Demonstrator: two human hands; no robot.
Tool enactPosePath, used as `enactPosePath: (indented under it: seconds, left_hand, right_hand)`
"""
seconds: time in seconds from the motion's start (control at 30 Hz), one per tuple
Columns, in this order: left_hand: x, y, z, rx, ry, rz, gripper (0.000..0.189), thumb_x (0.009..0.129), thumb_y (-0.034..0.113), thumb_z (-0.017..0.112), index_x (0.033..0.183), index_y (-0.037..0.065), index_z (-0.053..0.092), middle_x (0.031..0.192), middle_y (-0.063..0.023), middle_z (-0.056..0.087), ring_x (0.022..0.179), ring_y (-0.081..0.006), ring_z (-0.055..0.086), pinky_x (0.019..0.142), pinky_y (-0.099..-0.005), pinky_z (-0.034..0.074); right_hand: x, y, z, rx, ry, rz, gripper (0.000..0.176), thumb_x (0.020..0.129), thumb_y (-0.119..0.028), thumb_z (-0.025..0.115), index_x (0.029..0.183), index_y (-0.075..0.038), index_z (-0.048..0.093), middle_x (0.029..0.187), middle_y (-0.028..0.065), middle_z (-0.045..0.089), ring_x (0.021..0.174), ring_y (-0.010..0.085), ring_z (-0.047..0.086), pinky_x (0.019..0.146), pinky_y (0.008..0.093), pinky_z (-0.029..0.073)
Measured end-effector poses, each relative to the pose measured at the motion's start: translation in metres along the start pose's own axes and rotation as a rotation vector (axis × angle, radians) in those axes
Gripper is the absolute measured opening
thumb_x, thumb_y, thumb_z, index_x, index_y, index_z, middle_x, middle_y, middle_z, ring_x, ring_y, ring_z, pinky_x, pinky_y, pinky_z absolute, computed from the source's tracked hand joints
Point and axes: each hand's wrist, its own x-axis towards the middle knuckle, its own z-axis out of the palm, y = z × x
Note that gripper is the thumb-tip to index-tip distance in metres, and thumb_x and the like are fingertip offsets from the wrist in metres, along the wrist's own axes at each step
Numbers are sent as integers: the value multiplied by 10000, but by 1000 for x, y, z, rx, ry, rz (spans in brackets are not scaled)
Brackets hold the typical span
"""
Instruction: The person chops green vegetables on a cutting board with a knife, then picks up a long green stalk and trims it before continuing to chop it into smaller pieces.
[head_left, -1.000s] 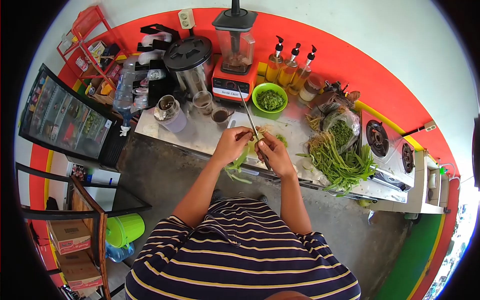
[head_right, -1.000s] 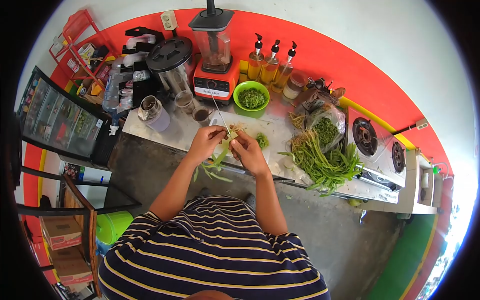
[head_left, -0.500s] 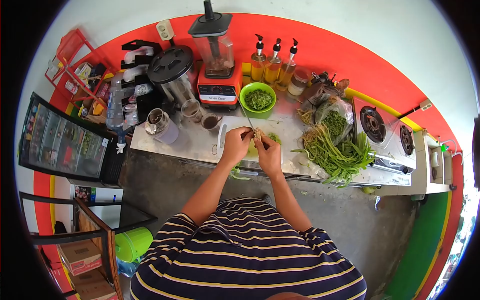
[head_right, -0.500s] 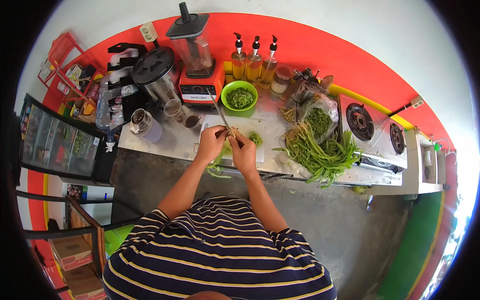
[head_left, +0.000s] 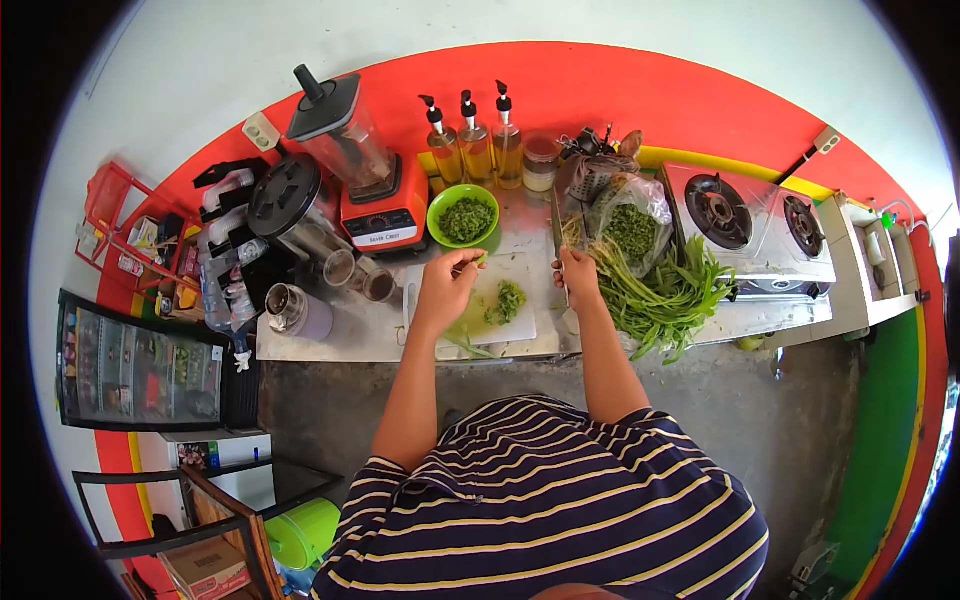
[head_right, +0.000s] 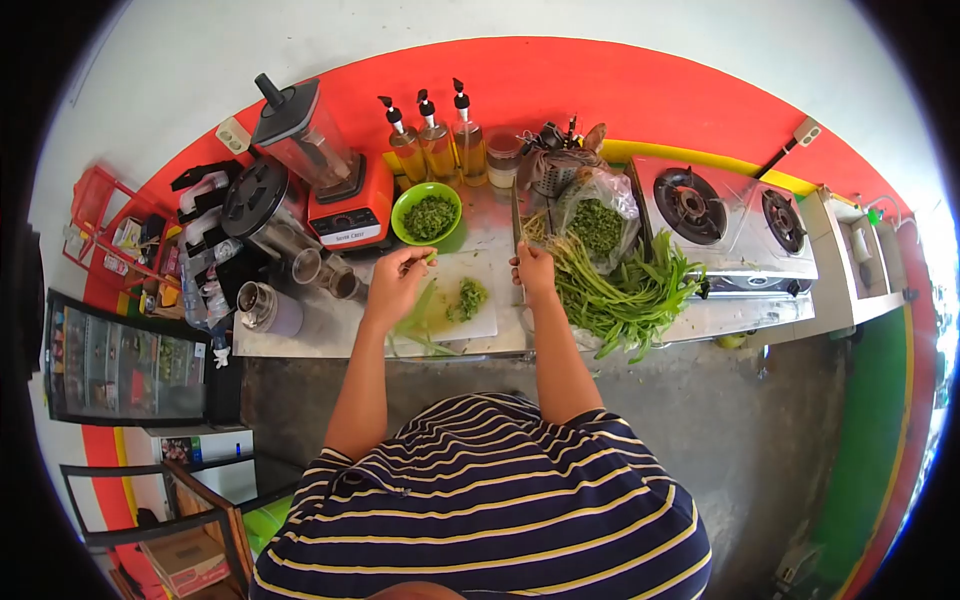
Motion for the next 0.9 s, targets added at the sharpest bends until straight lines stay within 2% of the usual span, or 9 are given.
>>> enactPosePath:
  seconds: [0.1,0.33,0.4,0.47,0.5,0.6,0.67,0.8,0.9]
  left_hand:
    - [-3,27,-3,-54,-35,38,247,944,46,550,1136,-43,677,964,-85,725,813,-100,639,725,-252,508]
    - [-15,52,0,-156,114,21,264,973,10,542,1214,-44,635,1037,-81,684,911,-99,609,842,-251,500]
    - [-16,50,3,-209,233,95,254,982,11,535,1206,-56,635,1038,-79,667,934,-112,607,868,-251,490]
    - [-18,48,4,-209,240,108,252,990,24,538,1210,-63,627,1030,-78,659,962,-122,604,904,-261,479]
    - [-20,49,3,-252,256,130,252,992,29,541,1215,-56,621,1024,-77,658,965,-130,607,912,-274,479]
    - [-21,50,2,-346,280,158,245,995,38,541,1220,-39,602,1023,-76,648,989,-147,609,942,-309,481]
    - [-24,48,-1,-396,296,159,238,998,41,538,1220,-28,588,1029,-76,638,1009,-156,608,965,-330,482]
    - [-26,44,-4,-585,334,183,200,1001,30,523,1199,6,536,1079,-77,595,1063,-178,599,1030,-377,477]
    - [-27,40,-7,-676,330,179,208,998,25,526,1205,38,505,1101,-68,568,1071,-186,600,1050,-396,473]
  right_hand:
    - [33,-3,-3,34,-4,58,270,1019,-261,558,1016,8,581,733,47,573,531,120,491,459,279,404]
    - [68,-8,-14,7,-6,105,288,1023,-277,549,1013,10,565,725,50,567,535,136,494,466,313,407]
    - [64,-9,-17,1,-17,105,305,1017,-284,558,1045,20,572,729,47,569,533,133,490,475,307,409]
    - [43,-18,-16,-62,-19,57,343,1008,-273,574,1149,39,576,739,43,575,545,122,490,490,294,408]
    - [30,-22,-16,-65,-26,62,343,1008,-273,574,1149,39,576,739,43,575,545,122,490,490,294,408]
    - [-10,-35,-16,-105,-138,3,338,1003,-249,584,1120,69,602,726,39,578,538,105,476,473,276,372]
    - [-33,-38,-16,-43,-330,-87,361,1005,-226,585,1213,70,589,751,39,594,565,91,484,496,258,373]
    - [-77,-56,-3,-30,-457,-129,422,1011,-197,572,1348,51,523,766,41,607,575,85,482,510,248,378]
    - [-111,-72,9,9,-602,-166,504,1016,-166,557,1465,8,409,782,49,619,587,80,478,529,237,386]
